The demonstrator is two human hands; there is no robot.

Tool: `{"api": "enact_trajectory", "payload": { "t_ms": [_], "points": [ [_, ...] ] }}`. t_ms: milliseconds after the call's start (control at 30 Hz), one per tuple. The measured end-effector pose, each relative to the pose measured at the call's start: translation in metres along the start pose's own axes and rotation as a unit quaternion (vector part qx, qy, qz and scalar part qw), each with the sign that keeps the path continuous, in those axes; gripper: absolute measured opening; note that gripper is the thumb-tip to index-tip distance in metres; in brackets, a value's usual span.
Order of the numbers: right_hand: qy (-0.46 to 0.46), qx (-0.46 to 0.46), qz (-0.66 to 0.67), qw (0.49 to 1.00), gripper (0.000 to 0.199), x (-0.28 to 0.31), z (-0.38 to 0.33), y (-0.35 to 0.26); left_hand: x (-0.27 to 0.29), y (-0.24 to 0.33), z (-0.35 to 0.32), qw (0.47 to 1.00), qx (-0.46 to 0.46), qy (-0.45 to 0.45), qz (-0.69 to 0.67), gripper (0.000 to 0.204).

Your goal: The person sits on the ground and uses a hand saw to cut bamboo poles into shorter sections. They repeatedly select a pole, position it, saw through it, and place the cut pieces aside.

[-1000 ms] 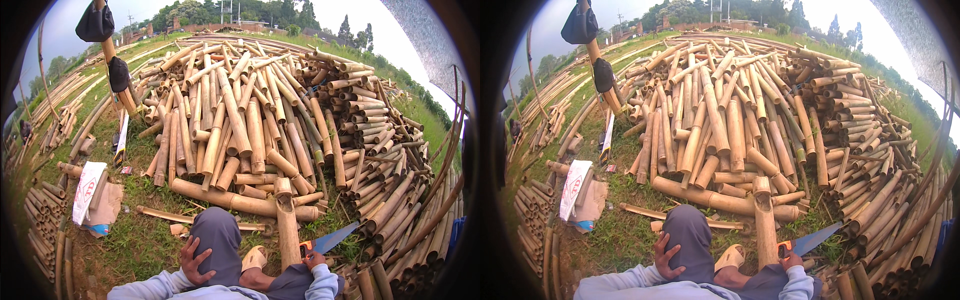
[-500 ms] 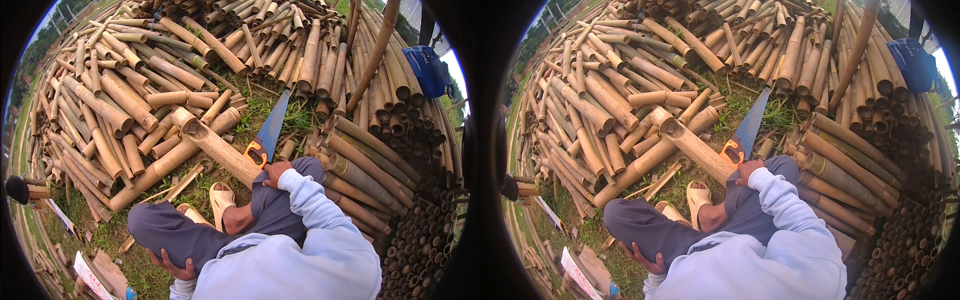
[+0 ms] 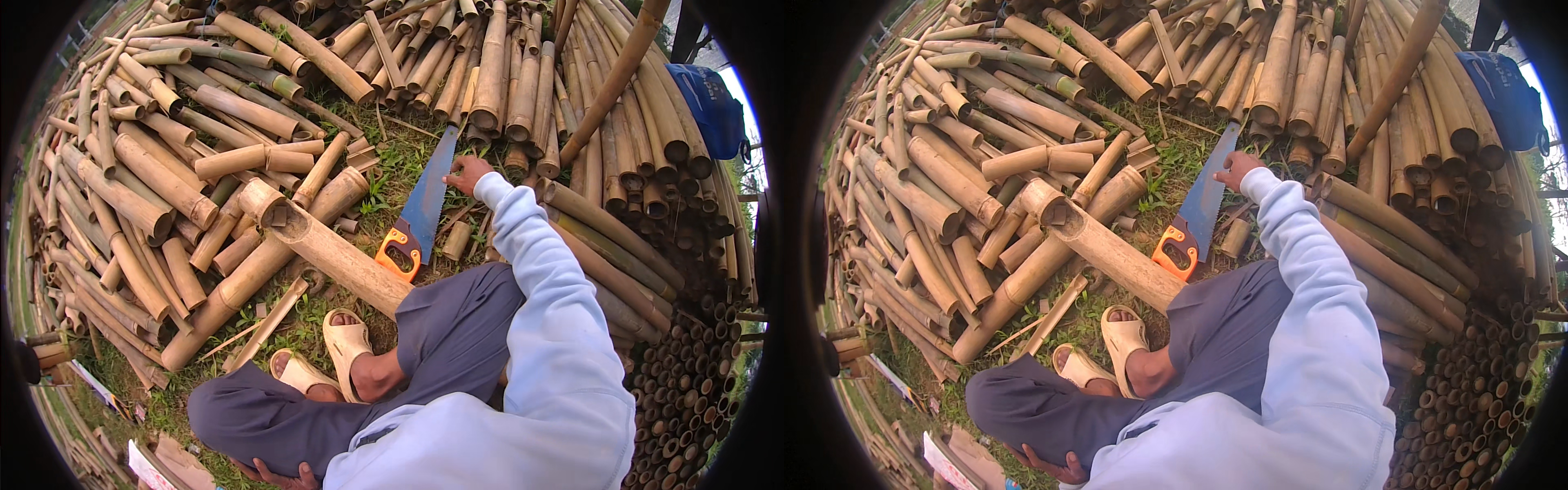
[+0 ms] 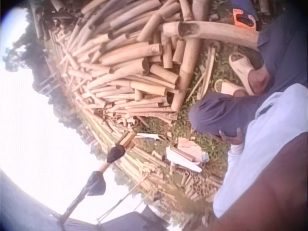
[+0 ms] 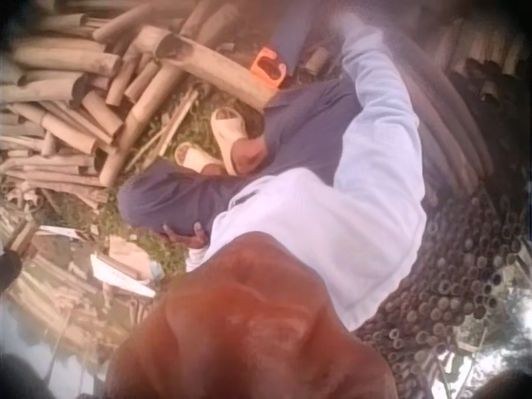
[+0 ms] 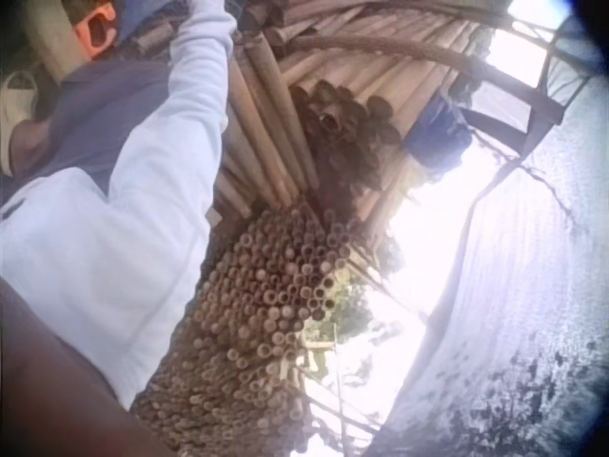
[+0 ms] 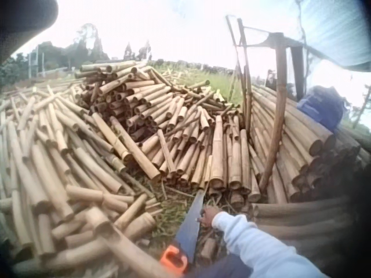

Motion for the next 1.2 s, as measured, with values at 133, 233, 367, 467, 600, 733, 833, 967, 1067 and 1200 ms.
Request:
{"api": "enact_trajectory", "payload": {
  "t_ms": [133,233,367,467,600,733,833,967,1067,1200],
  "points": [
    [0.113,-0.035,-0.004,0.993,0.041,0.005,0.091,0.019,-0.010,-0.004,-0.015,0.995,-0.003,-0.082,0.061,0.095],
    [0.169,-0.054,-0.028,0.984,0.036,0.010,0.149,0.050,-0.038,0.014,0.005,0.995,-0.030,-0.076,0.050,0.095],
    [0.238,-0.014,-0.062,0.969,0.032,-0.002,0.228,0.030,-0.054,0.037,0.013,0.992,-0.011,-0.088,0.085,0.095],
    [0.244,-0.010,-0.109,0.964,0.040,-0.003,0.255,0.034,-0.078,0.046,0.020,0.990,-0.015,-0.110,0.092,0.094],
    [0.234,-0.037,-0.189,0.953,0.042,0.011,0.274,0.060,-0.109,0.044,0.031,0.988,-0.042,-0.128,0.081,0.094],
    [0.225,0.001,-0.237,0.945,0.031,0.003,0.297,0.061,-0.119,0.045,0.031,0.988,-0.050,-0.117,0.086,0.094],
    [0.202,0.023,-0.301,0.932,0.019,0.005,0.316,0.075,-0.129,0.045,0.035,0.989,-0.062,-0.100,0.085,0.094],
    [0.192,0.128,-0.372,0.899,0.014,0.012,0.309,0.046,-0.129,0.048,0.031,0.990,-0.061,-0.082,0.095,0.094],
    [0.148,0.190,-0.434,0.868,0.014,0.070,0.289,0.076,-0.141,0.043,0.035,0.992,-0.070,-0.085,0.067,0.094],
    [0.046,0.227,-0.509,0.829,0.018,0.098,0.247,0.020,-0.127,0.043,0.029,0.993,-0.068,-0.069,0.066,0.094]
  ]
}}
Point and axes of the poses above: each hand's wrist, its own z-axis towards the middle knuckle, its own x-axis out of the back of the hand, y = z × x, the point moved 6 cm from there along z, towards the middle knuckle, and after that the axes turned 15 degrees about z, right-handed, at the moved point
